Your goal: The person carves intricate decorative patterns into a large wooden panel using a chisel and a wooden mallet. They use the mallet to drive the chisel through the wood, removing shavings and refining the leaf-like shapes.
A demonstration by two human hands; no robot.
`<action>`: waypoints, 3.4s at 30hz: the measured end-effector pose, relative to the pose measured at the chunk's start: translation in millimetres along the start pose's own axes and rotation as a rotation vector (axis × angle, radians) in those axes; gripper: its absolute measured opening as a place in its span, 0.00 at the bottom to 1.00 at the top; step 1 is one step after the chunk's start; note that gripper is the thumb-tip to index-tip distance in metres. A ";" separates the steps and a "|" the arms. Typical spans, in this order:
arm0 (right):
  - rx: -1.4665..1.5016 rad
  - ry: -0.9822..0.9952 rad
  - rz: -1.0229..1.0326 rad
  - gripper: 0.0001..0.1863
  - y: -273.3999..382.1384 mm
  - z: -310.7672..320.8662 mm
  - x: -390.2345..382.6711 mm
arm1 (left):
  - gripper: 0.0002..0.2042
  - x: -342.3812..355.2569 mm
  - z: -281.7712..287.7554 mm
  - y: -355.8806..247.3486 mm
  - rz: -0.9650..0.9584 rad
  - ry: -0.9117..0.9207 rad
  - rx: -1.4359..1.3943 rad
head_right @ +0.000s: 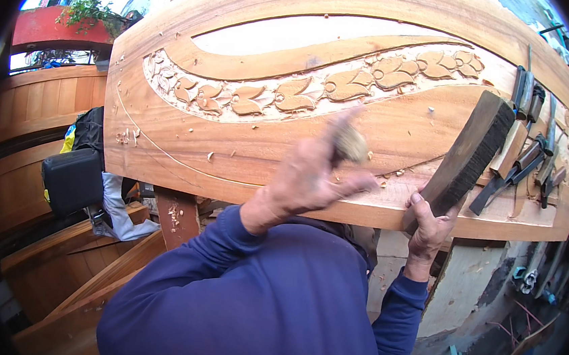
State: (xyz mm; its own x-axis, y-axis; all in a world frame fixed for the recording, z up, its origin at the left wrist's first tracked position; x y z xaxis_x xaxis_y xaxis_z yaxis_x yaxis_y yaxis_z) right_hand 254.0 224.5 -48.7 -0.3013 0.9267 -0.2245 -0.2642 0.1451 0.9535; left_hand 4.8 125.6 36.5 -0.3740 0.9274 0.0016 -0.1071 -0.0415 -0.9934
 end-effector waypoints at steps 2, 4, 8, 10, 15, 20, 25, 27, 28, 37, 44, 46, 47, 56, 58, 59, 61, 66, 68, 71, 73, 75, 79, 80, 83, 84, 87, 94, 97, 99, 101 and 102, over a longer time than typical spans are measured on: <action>0.001 0.009 -0.008 0.35 -1.1 0.4 0.1 | 0.30 -4.1 37.8 -3.1 -0.059 -0.150 -0.211; 0.012 0.017 -0.014 0.35 0.2 -1.3 0.4 | 0.26 -10.3 69.7 -4.5 -0.192 -0.288 -0.367; 0.034 0.022 -0.010 0.34 1.6 -2.1 0.2 | 0.23 -11.4 108.9 -7.6 -0.362 -0.419 -0.151; 0.037 0.021 0.000 0.34 -0.6 -1.0 0.7 | 0.22 -11.5 122.0 -10.0 -0.544 -0.555 -0.512; 0.006 -0.012 -0.003 0.18 5.3 -1.9 -0.4 | 0.21 -7.8 131.0 -2.9 -0.501 -0.573 -0.694; 0.005 -0.031 -0.023 0.22 -1.8 3.5 -1.9 | 0.20 -16.9 35.9 -10.0 -0.455 -0.199 -0.322; -0.020 -0.091 0.127 0.22 27.6 -8.8 -8.2 | 0.14 -24.3 -3.3 -54.6 -0.642 0.012 -0.247; -0.035 -0.092 0.117 0.21 21.8 -8.2 -4.8 | 0.13 -22.5 -1.5 -56.0 -0.664 0.010 -0.148; -0.046 -0.082 0.092 0.20 18.6 -9.2 -1.9 | 0.14 -19.6 -0.4 -51.6 -0.662 0.004 -0.105; 0.054 -0.107 0.012 0.20 11.0 -11.9 2.8 | 0.27 3.6 -28.6 -34.8 -0.553 0.263 0.054; 0.068 -0.118 -0.002 0.21 10.0 -8.6 3.3 | 0.24 23.7 -9.2 -27.7 -0.555 0.133 -0.185; 0.072 -0.060 0.052 0.20 13.2 -13.7 3.9 | 0.22 18.8 -9.1 -26.0 -0.554 0.117 -0.130; 0.072 -0.056 0.066 0.19 12.6 -13.4 4.7 | 0.16 18.4 -5.8 -31.1 -0.571 0.097 -0.130; 0.035 -0.084 0.200 0.13 11.5 -6.0 -2.2 | 0.12 -32.0 10.7 -36.3 -0.673 -0.216 -0.039; 0.051 -0.076 0.212 0.13 13.3 -6.0 -2.5 | 0.13 -42.5 12.2 -27.7 -0.693 -0.249 -0.031; 0.050 -0.072 0.221 0.14 12.4 -5.3 -1.7 | 0.12 -44.1 12.6 -24.0 -0.716 -0.256 -0.021; 0.056 -0.071 0.223 0.14 12.9 -4.0 -0.9 | 0.13 -47.7 14.7 -19.7 -0.682 -0.286 -0.051; 0.034 -0.052 0.214 0.15 20.5 -7.6 -2.8 | 0.16 -43.7 19.1 -18.9 -0.607 -0.290 -0.118; 0.030 -0.063 0.192 0.14 20.7 -9.0 -3.8 | 0.17 -40.5 20.3 -12.0 -0.588 -0.311 -0.153; 0.024 -0.050 0.155 0.14 16.8 -9.5 -2.0 | 0.16 -32.2 27.6 -11.7 -0.621 -0.350 -0.183; 0.017 -0.038 0.125 0.16 16.1 -10.8 0.1 | 0.15 -22.2 35.7 -9.7 -0.606 -0.371 -0.265; 0.006 -0.021 0.143 0.16 22.0 -15.6 -0.6 | 0.14 -8.6 44.4 -4.1 -0.556 -0.400 -0.417; -0.113 -0.016 0.157 0.18 7.6 -4.6 -1.9 | 0.15 17.4 91.2 43.5 -0.399 -0.334 -1.189; -0.136 -0.038 0.145 0.17 9.0 -5.4 -1.0 | 0.14 19.0 109.8 47.0 -0.344 -0.484 -0.965; -0.084 -0.022 0.091 0.20 4.4 -4.9 3.4 | 0.12 37.5 136.2 33.0 -0.431 -0.567 -0.988; -0.062 -0.033 0.095 0.21 7.9 -6.0 3.1 | 0.12 44.8 138.2 33.3 -0.432 -0.561 -0.996; -0.019 -0.065 0.104 0.21 9.2 -5.2 3.3 | 0.07 62.2 137.6 33.3 -0.449 -0.509 -0.964; -0.014 -0.060 0.107 0.22 8.8 -3.8 1.3 | 0.05 75.7 135.8 43.8 -0.480 -0.481 -0.977; 0.007 -0.060 0.107 0.23 8.2 -5.5 1.6 | 0.06 79.4 134.9 41.7 -0.499 -0.461 -0.965; 0.007 -0.059 0.112 0.23 6.3 -3.6 1.0 | 0.06 80.0 133.4 41.5 -0.499 -0.453 -0.955; -0.004 -0.056 0.109 0.23 3.8 -3.3 1.7 | 0.05 81.0 133.4 42.5 -0.492 -0.458 -0.947; -0.004 -0.053 0.111 0.23 4.6 -3.1 2.0 | 0.05 80.9 133.3 44.0 -0.486 -0.466 -0.946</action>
State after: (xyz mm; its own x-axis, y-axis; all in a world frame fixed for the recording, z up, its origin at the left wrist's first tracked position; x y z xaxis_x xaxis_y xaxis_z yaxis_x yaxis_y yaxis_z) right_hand 249.4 225.9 -45.4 -0.2799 0.9541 -0.1066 -0.2356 0.0393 0.9710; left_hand -153.0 149.3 8.2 -0.8063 0.5347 0.2530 0.3254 0.7582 -0.5651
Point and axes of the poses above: each hand's wrist, its own x-axis towards the middle knuckle, its own z-axis out of the back of the hand, y = z × x, the point moved 10 cm from there along x, towards the middle knuckle, and after that the axes turned 15 degrees about -x, right-handed, at the moved point
